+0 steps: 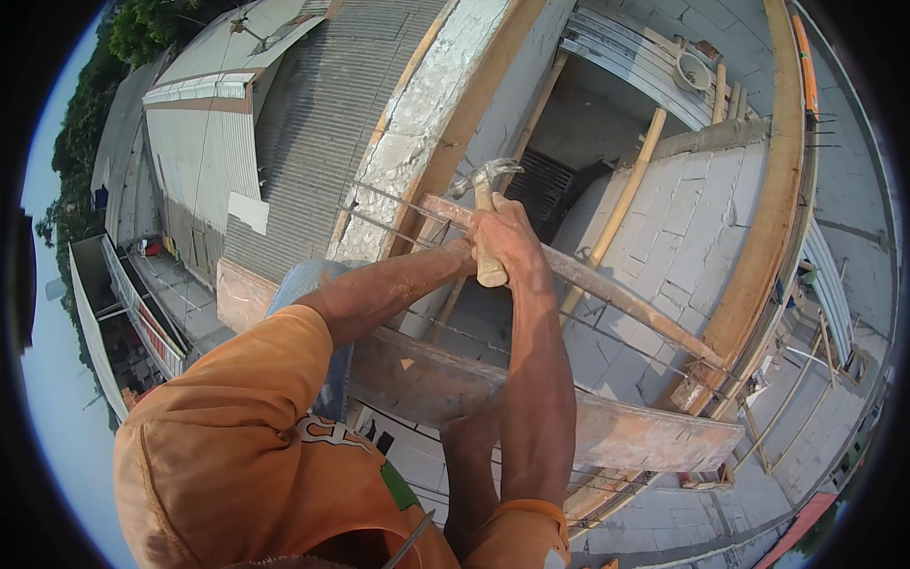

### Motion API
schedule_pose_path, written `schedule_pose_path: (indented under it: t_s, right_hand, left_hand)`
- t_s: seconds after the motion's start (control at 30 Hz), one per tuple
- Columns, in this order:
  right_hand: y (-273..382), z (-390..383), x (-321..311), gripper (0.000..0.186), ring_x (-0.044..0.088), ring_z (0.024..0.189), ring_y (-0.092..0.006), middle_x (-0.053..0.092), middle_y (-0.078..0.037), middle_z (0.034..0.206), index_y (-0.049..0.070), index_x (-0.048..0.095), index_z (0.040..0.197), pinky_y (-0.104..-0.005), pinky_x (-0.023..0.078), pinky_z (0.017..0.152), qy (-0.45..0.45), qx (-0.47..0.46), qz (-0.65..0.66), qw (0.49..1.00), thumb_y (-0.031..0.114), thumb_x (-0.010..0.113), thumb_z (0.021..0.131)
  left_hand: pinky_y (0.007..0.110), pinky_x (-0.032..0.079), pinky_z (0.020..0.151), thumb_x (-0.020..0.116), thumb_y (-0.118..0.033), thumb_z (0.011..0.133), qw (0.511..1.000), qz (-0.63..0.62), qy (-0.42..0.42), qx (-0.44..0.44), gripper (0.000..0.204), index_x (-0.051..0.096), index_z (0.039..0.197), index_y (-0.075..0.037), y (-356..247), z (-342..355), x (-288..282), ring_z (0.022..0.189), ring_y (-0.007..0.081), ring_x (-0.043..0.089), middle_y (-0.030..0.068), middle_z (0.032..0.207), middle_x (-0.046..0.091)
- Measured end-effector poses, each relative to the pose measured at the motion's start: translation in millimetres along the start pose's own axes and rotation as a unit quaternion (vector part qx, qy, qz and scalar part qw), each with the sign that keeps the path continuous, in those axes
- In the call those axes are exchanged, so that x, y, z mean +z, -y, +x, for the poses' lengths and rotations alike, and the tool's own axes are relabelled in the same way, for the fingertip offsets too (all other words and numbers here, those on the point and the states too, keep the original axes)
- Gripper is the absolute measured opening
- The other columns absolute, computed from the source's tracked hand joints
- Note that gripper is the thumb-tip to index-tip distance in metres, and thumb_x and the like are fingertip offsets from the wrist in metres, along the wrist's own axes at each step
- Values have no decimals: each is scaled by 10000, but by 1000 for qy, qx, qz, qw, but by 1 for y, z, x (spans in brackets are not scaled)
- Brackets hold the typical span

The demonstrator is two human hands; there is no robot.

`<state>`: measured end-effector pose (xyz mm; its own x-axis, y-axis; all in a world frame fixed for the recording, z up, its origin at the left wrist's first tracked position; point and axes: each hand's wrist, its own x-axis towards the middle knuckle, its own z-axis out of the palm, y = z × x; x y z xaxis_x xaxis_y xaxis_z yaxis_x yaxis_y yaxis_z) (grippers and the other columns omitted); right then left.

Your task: The person positions wooden boards against a rebar-reinforced concrete beam and uses a hammer to secure them with nails.

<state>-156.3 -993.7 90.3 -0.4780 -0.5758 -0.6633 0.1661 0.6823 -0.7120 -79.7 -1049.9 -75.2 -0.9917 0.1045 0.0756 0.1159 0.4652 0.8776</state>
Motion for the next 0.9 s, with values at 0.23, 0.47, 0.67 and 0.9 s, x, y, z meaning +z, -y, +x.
schedule_pose_path:
  t_s: [0.23,0.47,0.67,0.9]
  right_hand:
    - [-3,3,-35,211,501,473,-157,471,-34,668,16,533,1059,-327,448,411,-245,-17,286,926,120,594,886]
    - [0,0,-5,189,547,522,-164,486,-44,659,27,533,1052,-313,454,434,-134,36,150,979,103,580,886]
    - [6,-10,-33,558,628,689,-273,605,-179,922,-56,471,1359,-391,545,624,-179,49,257,948,170,590,863]
    - [24,-14,2,540,655,737,-291,623,-188,929,12,462,1373,-407,545,676,-329,14,-26,944,181,558,869]
  left_hand:
    - [450,564,665,708,-181,740,936,307,162,-57,132,724,822,-77,-41,15,-25,763,355,710,160,845,718]
    - [455,529,863,675,-273,822,986,-42,114,-113,269,681,1041,-116,-29,6,-14,1000,306,668,140,1021,696]
    - [441,573,752,684,-227,787,970,214,110,-47,168,725,911,-120,-20,10,-16,851,356,704,144,928,721]
    - [427,511,927,684,-305,857,994,5,47,-103,295,622,1114,-174,8,-6,10,1066,264,635,95,1110,666]
